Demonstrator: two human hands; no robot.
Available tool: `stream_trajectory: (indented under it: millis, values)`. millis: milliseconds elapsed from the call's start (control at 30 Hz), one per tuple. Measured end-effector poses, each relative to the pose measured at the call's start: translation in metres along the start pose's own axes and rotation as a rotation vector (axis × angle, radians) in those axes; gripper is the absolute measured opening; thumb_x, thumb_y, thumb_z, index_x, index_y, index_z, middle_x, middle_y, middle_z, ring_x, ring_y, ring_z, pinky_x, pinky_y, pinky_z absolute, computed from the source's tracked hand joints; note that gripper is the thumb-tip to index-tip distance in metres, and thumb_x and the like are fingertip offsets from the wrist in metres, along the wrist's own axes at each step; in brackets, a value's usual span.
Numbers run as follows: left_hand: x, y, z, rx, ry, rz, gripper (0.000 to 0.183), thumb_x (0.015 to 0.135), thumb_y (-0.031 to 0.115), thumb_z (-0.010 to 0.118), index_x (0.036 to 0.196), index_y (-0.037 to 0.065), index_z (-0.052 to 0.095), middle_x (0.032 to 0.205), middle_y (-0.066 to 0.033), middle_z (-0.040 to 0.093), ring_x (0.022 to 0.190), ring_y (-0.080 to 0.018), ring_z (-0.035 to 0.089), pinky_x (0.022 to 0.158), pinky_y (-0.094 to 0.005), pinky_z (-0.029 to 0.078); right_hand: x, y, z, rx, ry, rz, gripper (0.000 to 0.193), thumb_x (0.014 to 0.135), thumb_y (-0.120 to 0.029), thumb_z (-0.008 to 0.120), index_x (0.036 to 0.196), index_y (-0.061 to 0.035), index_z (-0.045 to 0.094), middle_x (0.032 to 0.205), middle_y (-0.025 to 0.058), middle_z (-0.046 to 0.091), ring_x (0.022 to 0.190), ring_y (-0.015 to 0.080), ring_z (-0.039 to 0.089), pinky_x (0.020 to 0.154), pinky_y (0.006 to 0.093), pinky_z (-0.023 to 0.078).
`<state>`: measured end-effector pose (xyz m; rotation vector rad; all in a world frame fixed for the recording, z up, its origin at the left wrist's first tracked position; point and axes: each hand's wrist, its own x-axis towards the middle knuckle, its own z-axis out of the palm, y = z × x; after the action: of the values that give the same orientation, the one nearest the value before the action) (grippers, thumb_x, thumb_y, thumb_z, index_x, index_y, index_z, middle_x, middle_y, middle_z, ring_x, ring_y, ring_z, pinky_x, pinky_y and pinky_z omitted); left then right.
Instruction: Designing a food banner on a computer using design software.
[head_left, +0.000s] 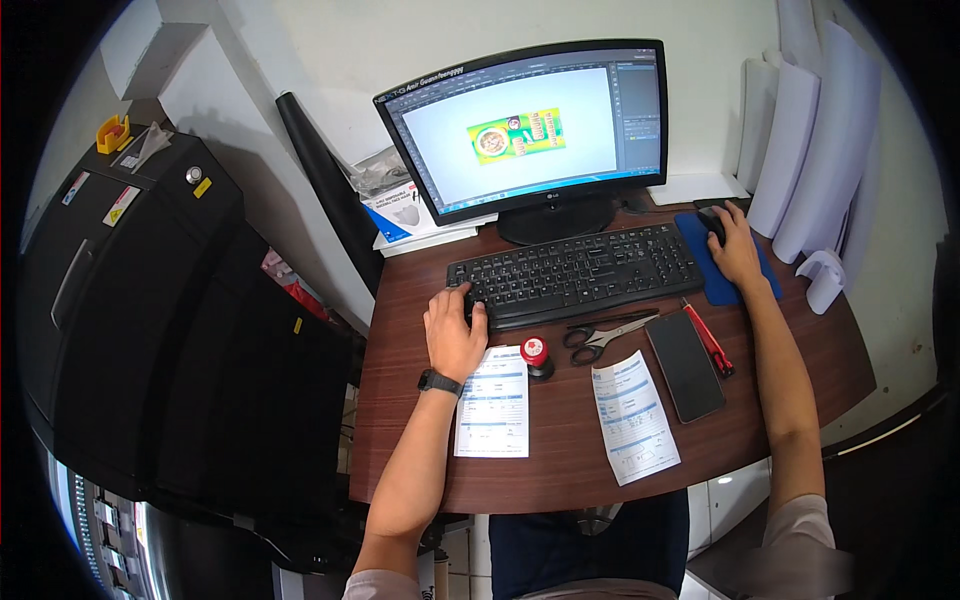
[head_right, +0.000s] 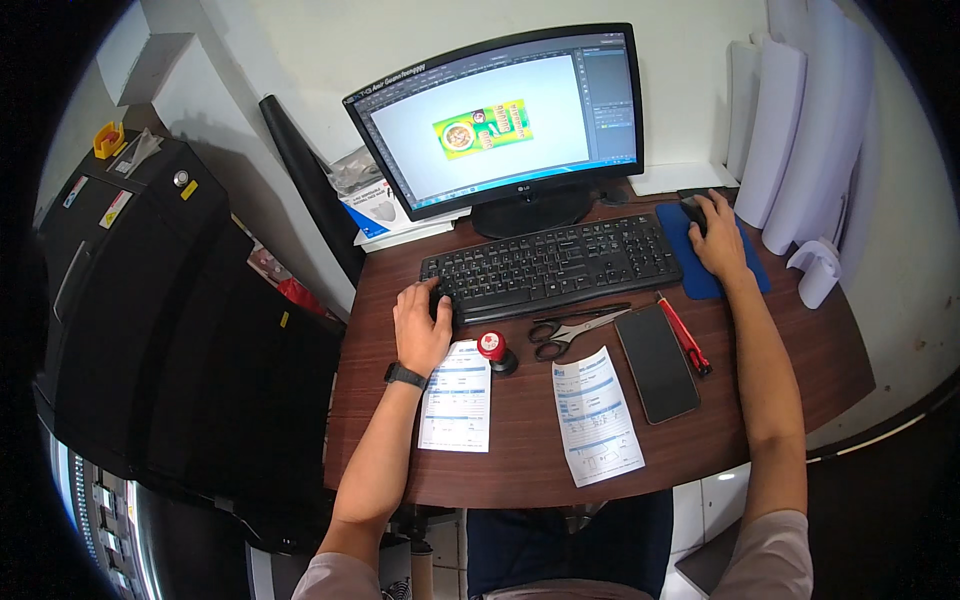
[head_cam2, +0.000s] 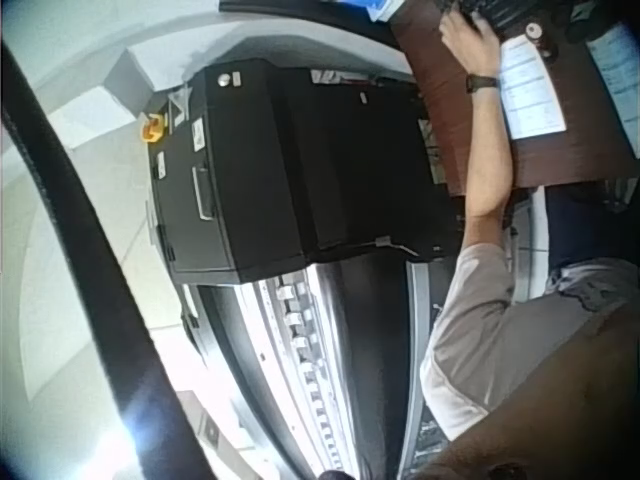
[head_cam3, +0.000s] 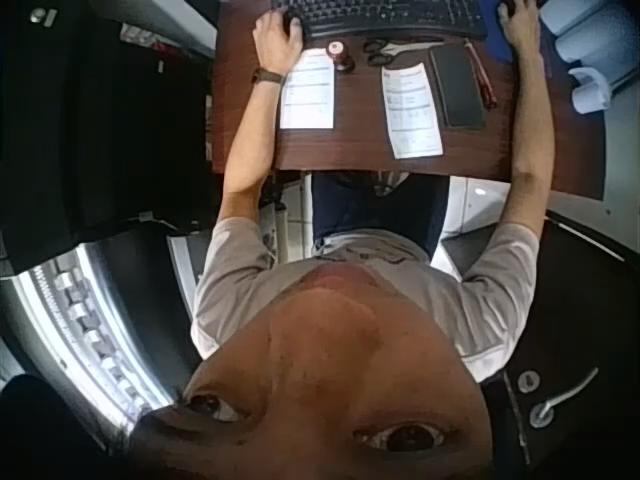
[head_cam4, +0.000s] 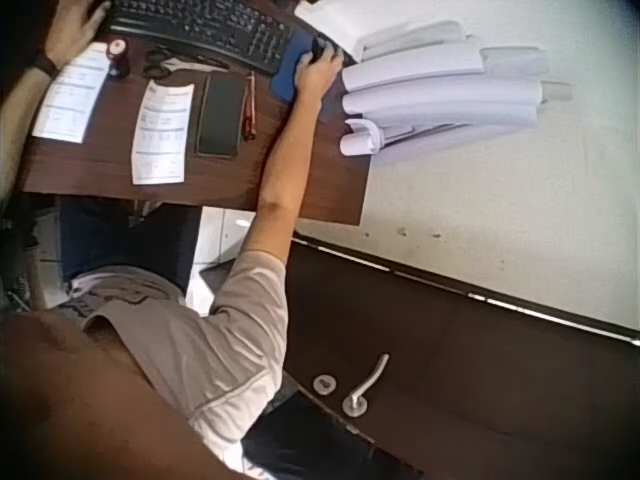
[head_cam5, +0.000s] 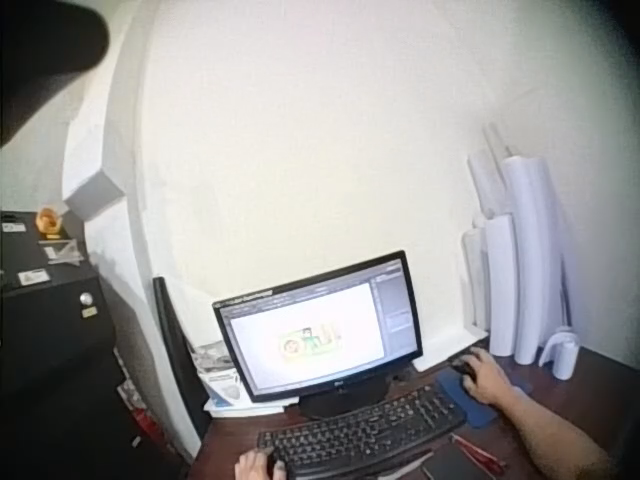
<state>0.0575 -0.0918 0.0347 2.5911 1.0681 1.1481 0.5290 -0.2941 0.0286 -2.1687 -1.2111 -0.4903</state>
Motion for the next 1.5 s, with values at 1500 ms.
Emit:
stream_trajectory:
  millis: [1500]
  values:
    - [-0.006, 0.017, -0.009, 0.247, -0.056, 0.148, 0.023, 0.082, -0.005, 0.06, 0.095, 0.012, 0.069, 0.108, -0.0024, 0.067, 0.103, -0.0273, 0.066, 0.078, -0.0415, 0.059, -0.027, -0.236, 0.035, 0.183, -0.443, -0.587, 0.04, 0.102, -0.034, 0.057, 0.13, -0.0071, 0.067, 0.155, 0.0196, 0.045, 0.151, 0.0388, 0.032, 0.121, 0.0591, 0.026]
